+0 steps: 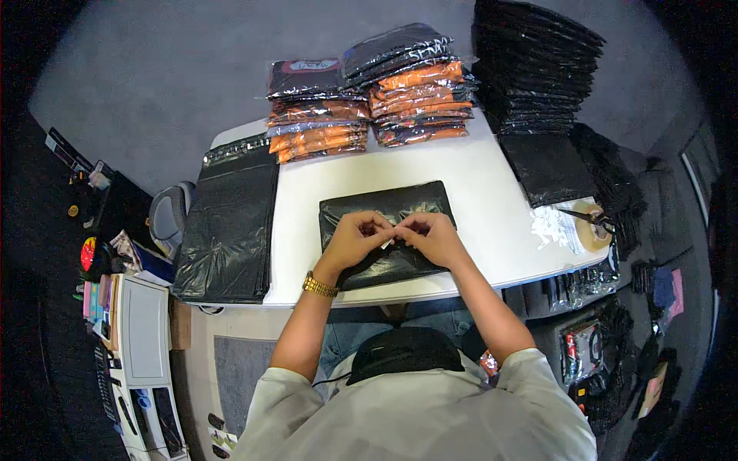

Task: The recorder is folding and packing t-shirts into shipping bags at a workstation.

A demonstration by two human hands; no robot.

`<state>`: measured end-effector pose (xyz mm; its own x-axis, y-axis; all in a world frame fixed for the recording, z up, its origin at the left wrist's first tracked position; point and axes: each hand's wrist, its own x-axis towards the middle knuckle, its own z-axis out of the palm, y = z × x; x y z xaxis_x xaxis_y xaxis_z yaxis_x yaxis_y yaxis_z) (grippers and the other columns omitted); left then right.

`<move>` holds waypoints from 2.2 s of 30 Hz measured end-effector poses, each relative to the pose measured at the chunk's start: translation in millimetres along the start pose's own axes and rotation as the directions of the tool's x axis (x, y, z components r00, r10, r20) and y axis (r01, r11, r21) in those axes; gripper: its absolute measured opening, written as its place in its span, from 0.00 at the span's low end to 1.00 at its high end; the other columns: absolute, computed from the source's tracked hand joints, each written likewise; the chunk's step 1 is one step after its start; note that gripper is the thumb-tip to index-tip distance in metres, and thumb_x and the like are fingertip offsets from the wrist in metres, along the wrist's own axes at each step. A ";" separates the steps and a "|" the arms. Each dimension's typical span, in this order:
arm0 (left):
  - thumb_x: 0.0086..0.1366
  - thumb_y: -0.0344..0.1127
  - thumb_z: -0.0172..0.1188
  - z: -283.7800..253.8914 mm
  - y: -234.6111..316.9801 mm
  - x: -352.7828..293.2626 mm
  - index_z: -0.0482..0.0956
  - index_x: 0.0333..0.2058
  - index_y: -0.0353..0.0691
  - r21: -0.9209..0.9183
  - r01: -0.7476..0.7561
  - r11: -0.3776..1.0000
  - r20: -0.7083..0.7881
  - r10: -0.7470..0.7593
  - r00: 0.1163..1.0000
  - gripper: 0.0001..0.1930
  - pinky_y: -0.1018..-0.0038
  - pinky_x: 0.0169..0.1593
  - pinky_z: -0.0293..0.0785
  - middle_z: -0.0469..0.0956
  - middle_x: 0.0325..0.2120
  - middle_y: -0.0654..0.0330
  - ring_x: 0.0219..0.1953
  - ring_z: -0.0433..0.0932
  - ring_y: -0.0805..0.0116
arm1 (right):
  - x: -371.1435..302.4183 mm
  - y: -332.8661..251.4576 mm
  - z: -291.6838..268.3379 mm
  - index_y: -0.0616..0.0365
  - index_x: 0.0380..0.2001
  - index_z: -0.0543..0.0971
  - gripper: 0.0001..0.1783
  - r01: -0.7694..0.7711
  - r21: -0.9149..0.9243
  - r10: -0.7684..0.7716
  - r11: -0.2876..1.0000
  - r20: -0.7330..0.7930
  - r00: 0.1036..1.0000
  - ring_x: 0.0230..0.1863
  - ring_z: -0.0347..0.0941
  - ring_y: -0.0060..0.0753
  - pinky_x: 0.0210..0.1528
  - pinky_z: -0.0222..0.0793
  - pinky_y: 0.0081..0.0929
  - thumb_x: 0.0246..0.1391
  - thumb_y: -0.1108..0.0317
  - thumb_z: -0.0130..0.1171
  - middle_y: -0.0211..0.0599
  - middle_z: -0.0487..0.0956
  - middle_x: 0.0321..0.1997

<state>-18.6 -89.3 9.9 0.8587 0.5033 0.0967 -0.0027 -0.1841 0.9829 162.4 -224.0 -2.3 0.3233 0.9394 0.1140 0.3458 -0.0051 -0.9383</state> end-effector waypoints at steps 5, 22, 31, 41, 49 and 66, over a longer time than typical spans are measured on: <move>0.69 0.30 0.72 1.5 -3.7 -2.3 0.85 0.38 0.33 0.008 0.042 0.999 0.004 -0.042 0.999 0.06 0.78 0.41 0.80 0.87 0.31 0.61 0.34 0.83 0.77 | -3.8 12.4 -0.1 0.60 0.38 0.89 0.13 -0.035 -0.032 0.035 0.999 -0.003 0.999 0.27 0.78 0.21 0.33 0.74 0.26 0.63 0.60 0.71 0.37 0.87 0.28; 0.66 0.25 0.71 -25.8 36.2 -2.5 0.87 0.40 0.34 0.230 0.034 0.973 -0.167 0.005 0.986 0.05 0.78 0.41 0.79 0.87 0.33 0.64 0.35 0.82 0.79 | -19.5 -14.6 -0.9 0.54 0.53 0.84 0.18 0.308 -0.356 -0.342 0.882 -0.035 0.939 0.66 0.72 0.52 0.70 0.66 0.47 0.61 0.64 0.69 0.44 0.79 0.62; 0.63 0.29 0.74 -8.1 24.0 -2.3 0.89 0.38 0.32 0.372 0.079 0.925 -0.072 -0.056 0.996 0.08 0.76 0.41 0.80 0.87 0.30 0.61 0.33 0.83 0.76 | -48.6 -5.3 0.9 0.56 0.52 0.84 0.18 0.355 -0.502 -0.401 0.788 0.019 0.916 0.65 0.71 0.55 0.71 0.66 0.50 0.60 0.65 0.69 0.45 0.77 0.60; 0.61 0.31 0.74 -1.2 29.0 0.9 0.91 0.37 0.32 0.519 0.103 0.848 -0.062 -0.083 0.995 0.08 0.72 0.39 0.81 0.89 0.29 0.51 0.31 0.86 0.68 | -45.8 -4.4 1.2 0.56 0.48 0.82 0.16 0.350 -0.517 -0.452 0.781 -0.081 0.888 0.59 0.73 0.55 0.69 0.66 0.54 0.56 0.67 0.71 0.44 0.76 0.53; 0.62 0.33 0.75 8.6 21.4 -9.8 0.90 0.37 0.33 0.566 0.023 0.824 -0.106 0.045 0.993 0.09 0.69 0.37 0.79 0.86 0.30 0.51 0.30 0.85 0.65 | -33.3 -8.4 0.7 0.51 0.45 0.85 0.14 0.355 -0.558 -0.442 0.750 -0.024 0.896 0.56 0.73 0.51 0.70 0.60 0.54 0.55 0.64 0.73 0.38 0.78 0.49; 0.58 0.32 0.77 -1.2 3.4 -38.9 0.91 0.39 0.42 0.698 -0.165 0.697 -0.152 0.369 0.917 0.10 0.60 0.52 0.77 0.83 0.39 0.57 0.46 0.78 0.54 | -20.1 -4.7 1.6 0.50 0.40 0.87 0.11 0.360 -0.552 -0.454 0.752 -0.037 0.890 0.51 0.74 0.44 0.66 0.63 0.48 0.53 0.66 0.76 0.33 0.78 0.42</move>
<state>-52.6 -108.4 9.7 0.7088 0.5216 0.4749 0.2141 -0.8006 0.5597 152.9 -242.3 -0.7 0.1640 0.8259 0.5394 0.8628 0.1449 -0.4843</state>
